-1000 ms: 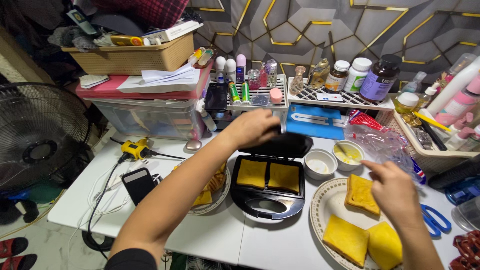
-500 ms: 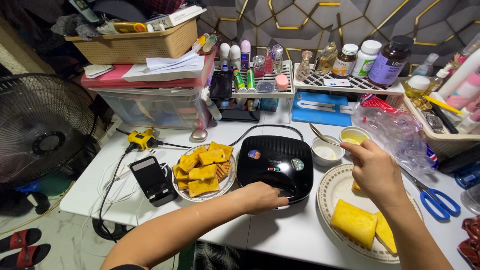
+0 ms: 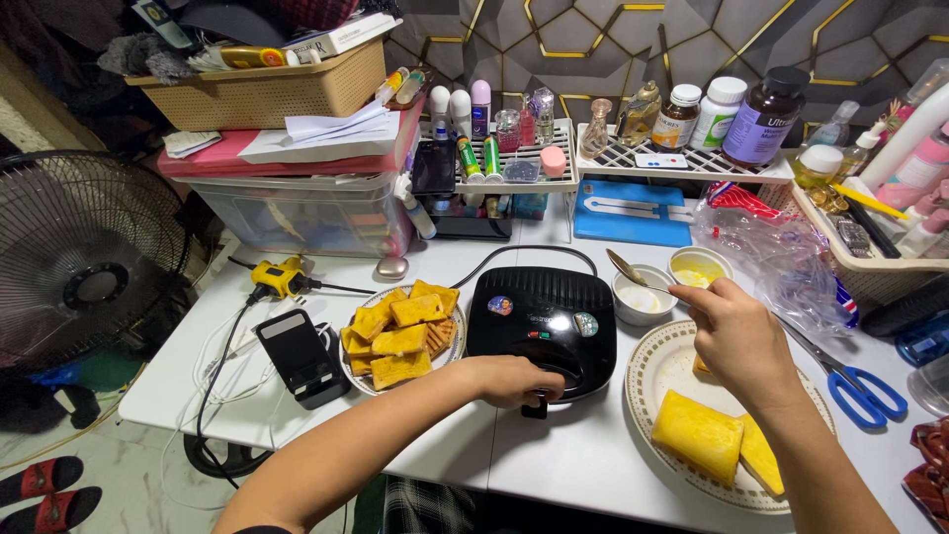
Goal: The person toasts yellow-coated bread slices in an electric sandwich press, opening the lid and removing finished pieces. They use a spoon to spread filling between bread slices and stack the finished sandwiches on a plate.
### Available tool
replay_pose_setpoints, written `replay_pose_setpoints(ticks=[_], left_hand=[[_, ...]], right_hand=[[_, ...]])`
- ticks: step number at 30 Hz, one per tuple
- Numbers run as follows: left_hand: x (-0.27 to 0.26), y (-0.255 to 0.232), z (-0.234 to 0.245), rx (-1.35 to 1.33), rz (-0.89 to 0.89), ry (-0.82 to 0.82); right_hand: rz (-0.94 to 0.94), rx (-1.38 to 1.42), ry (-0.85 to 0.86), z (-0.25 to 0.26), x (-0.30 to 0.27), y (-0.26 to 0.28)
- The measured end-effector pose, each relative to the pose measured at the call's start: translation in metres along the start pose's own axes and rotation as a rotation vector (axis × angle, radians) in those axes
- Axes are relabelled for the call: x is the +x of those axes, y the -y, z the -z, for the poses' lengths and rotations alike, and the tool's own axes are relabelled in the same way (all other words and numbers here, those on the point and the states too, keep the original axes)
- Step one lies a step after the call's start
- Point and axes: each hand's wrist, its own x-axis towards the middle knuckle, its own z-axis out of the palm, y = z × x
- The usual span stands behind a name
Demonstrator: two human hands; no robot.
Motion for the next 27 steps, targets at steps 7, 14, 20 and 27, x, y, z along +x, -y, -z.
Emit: replay_pose_setpoints(ticks=[7, 14, 20, 27], left_hand=[[0.009, 0.0, -0.014, 0.257, -0.063, -0.103], [0.009, -0.004, -0.026, 0.369, -0.092, -0.227], [0.006, -0.048, -0.001, 0.432, -0.061, -0.28], [0.033, -0.08, 0.024, 0.305, -0.147, -0.312]], right_hand=[[0.069, -0.012, -0.042, 0.002, -0.005, -0.017], [0.044, 0.061, 0.011, -0.009, -0.008, -0.092], [-0.07, 0.133, 0.156, -0.013, -0.025, -0.2], [-0.289, -0.089, 0.381, 0.005, -0.06, -0.276]])
